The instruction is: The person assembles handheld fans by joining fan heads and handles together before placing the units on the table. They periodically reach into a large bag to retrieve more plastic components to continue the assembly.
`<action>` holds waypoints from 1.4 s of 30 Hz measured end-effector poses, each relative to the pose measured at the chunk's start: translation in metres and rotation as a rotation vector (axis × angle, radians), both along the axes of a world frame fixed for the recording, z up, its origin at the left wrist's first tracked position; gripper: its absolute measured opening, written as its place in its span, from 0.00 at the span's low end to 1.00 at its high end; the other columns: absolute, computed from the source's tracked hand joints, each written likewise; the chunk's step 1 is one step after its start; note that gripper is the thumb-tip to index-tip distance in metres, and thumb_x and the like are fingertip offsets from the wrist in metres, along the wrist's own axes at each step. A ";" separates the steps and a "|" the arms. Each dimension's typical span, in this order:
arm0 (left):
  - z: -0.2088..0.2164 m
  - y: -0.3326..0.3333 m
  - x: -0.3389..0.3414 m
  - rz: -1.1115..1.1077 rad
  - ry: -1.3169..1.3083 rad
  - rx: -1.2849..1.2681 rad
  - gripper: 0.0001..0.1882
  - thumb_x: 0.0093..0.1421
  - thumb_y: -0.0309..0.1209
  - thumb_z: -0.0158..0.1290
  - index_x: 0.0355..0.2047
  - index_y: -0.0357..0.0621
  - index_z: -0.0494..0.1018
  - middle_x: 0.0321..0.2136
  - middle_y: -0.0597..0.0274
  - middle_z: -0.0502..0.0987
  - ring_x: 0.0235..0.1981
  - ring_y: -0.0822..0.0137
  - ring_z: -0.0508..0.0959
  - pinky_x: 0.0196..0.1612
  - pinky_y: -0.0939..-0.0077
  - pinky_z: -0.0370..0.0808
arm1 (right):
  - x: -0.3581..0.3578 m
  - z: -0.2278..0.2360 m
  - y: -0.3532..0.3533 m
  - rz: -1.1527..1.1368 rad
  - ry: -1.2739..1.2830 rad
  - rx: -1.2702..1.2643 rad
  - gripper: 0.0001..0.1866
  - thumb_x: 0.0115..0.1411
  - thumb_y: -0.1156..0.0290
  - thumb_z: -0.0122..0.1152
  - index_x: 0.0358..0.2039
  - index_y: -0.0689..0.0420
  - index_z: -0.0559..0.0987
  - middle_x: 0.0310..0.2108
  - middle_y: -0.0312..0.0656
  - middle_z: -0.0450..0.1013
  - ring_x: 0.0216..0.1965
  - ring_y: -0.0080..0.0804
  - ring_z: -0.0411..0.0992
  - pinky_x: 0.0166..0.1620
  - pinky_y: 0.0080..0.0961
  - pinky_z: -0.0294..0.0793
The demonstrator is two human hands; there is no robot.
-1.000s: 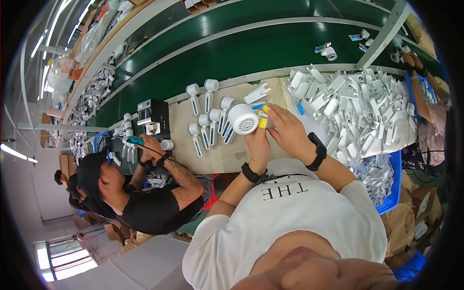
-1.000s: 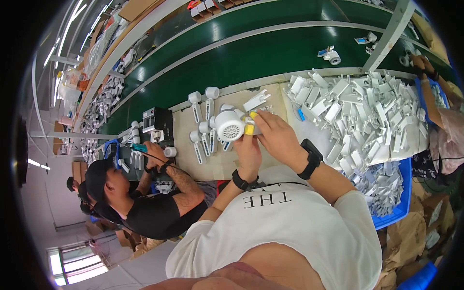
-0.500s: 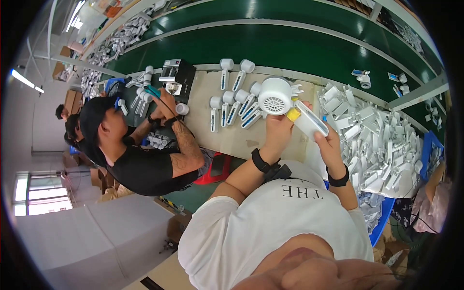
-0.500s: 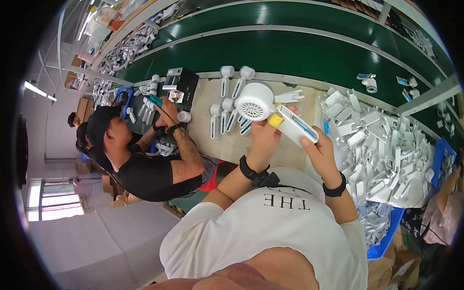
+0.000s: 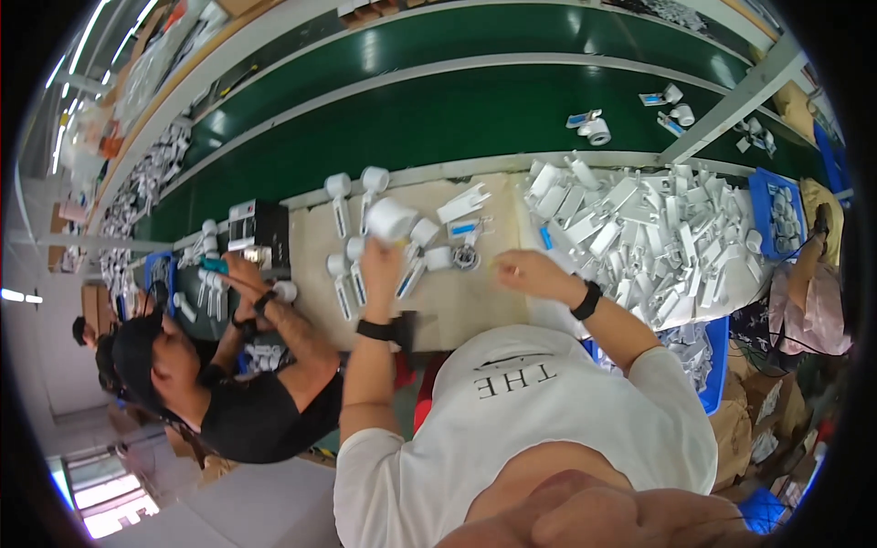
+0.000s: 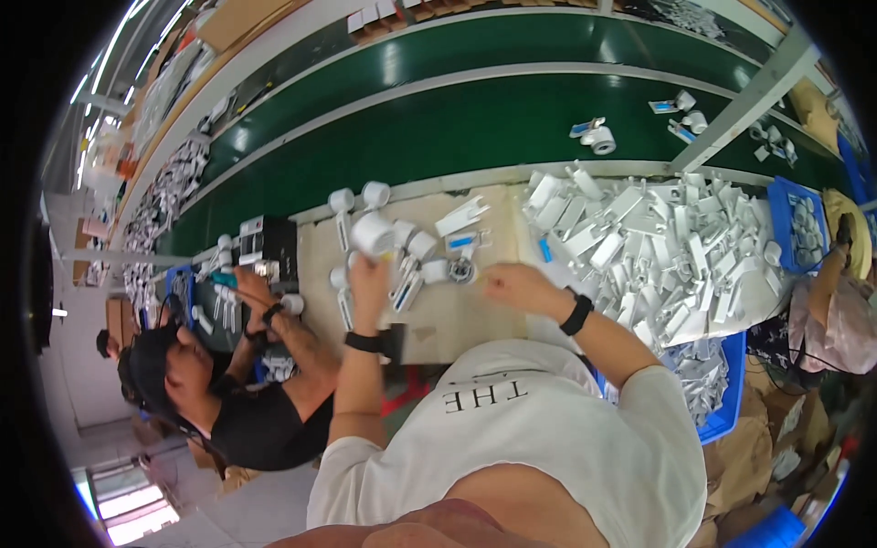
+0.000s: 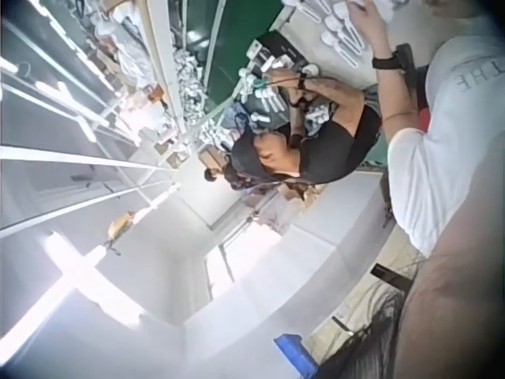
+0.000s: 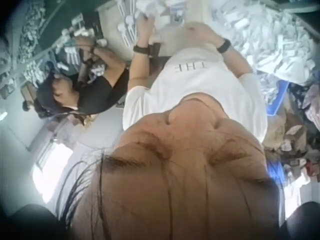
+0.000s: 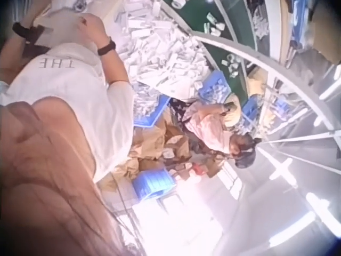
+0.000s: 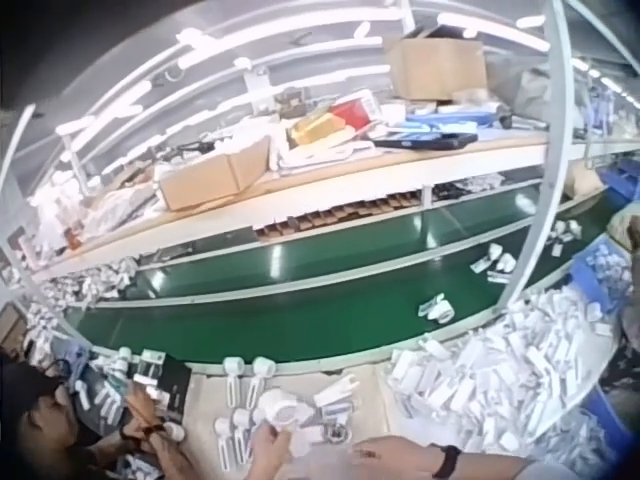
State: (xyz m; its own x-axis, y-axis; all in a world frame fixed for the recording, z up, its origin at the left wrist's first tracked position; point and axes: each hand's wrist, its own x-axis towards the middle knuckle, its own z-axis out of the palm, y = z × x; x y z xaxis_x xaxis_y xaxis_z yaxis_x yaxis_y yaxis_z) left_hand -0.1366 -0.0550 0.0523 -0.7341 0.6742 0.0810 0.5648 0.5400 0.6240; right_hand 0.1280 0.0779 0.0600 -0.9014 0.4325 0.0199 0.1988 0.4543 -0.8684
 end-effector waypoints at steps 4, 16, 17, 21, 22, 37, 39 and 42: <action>-0.021 -0.030 -0.114 0.116 0.223 -0.002 0.14 0.48 0.25 0.48 0.37 0.32 0.66 0.35 0.39 0.71 0.39 0.42 0.70 0.42 0.59 0.66 | 0.023 -0.019 0.117 -0.379 -0.024 0.068 0.15 0.52 0.63 0.56 0.38 0.58 0.75 0.35 0.46 0.73 0.33 0.36 0.72 0.36 0.28 0.71; -0.106 -0.084 -0.174 0.295 -0.041 -0.651 0.11 0.49 0.28 0.46 0.31 0.32 0.69 0.33 0.39 0.73 0.37 0.44 0.72 0.40 0.59 0.69 | 0.058 -0.107 0.308 -0.710 -0.603 0.561 0.38 0.38 0.72 0.65 0.52 0.56 0.58 0.53 0.50 0.57 0.49 0.49 0.62 0.51 0.37 0.64; -0.096 -0.080 -0.164 0.388 0.109 -0.581 0.12 0.49 0.27 0.46 0.34 0.32 0.69 0.34 0.40 0.72 0.38 0.44 0.72 0.41 0.60 0.69 | 0.051 -0.096 0.308 -0.646 -0.642 0.467 0.37 0.37 0.73 0.66 0.50 0.56 0.60 0.51 0.49 0.59 0.49 0.49 0.63 0.49 0.37 0.65; -0.067 -0.055 -0.130 0.250 0.404 -0.054 0.17 0.53 0.26 0.45 0.43 0.32 0.66 0.38 0.45 0.72 0.42 0.50 0.72 0.46 0.67 0.67 | 0.040 -0.056 0.286 -0.545 -0.399 0.452 0.30 0.38 0.73 0.65 0.44 0.53 0.66 0.45 0.46 0.63 0.44 0.48 0.66 0.45 0.34 0.69; -0.079 -0.054 -0.131 0.165 0.068 0.032 0.16 0.54 0.26 0.45 0.43 0.33 0.67 0.37 0.48 0.73 0.42 0.54 0.72 0.46 0.69 0.67 | 0.036 -0.046 0.274 -0.496 -0.279 0.464 0.30 0.38 0.75 0.64 0.45 0.52 0.66 0.46 0.45 0.63 0.45 0.47 0.66 0.45 0.33 0.69; 0.058 0.037 0.120 -0.835 -1.308 0.559 0.21 0.60 0.37 0.44 0.51 0.39 0.60 0.42 0.56 0.68 0.44 0.68 0.71 0.47 0.74 0.67 | 0.023 0.119 0.045 0.018 0.002 0.507 0.28 0.40 0.77 0.61 0.46 0.56 0.65 0.46 0.46 0.64 0.43 0.47 0.67 0.43 0.32 0.70; 0.060 0.025 0.130 -0.847 -1.274 0.659 0.23 0.59 0.38 0.45 0.52 0.39 0.59 0.41 0.58 0.67 0.42 0.68 0.71 0.45 0.74 0.68 | 0.030 0.119 0.031 -0.032 0.016 0.497 0.28 0.41 0.75 0.62 0.46 0.56 0.65 0.46 0.46 0.65 0.43 0.48 0.67 0.42 0.33 0.70; 0.063 0.010 0.146 -0.777 -1.118 0.641 0.25 0.58 0.37 0.47 0.53 0.40 0.57 0.42 0.58 0.66 0.41 0.67 0.72 0.44 0.74 0.69 | 0.043 0.120 0.012 -0.075 0.002 0.487 0.32 0.40 0.75 0.65 0.47 0.56 0.62 0.45 0.49 0.65 0.45 0.48 0.66 0.43 0.32 0.70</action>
State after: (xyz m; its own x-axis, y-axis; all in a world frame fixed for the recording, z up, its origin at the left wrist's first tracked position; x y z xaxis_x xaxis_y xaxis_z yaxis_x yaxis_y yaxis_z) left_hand 0.0094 -0.0446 0.1157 -0.1013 0.9818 0.1607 -0.3391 -0.1860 0.9222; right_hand 0.1710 0.0896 0.1801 -0.8677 0.4363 0.2379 0.2449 0.7920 -0.5593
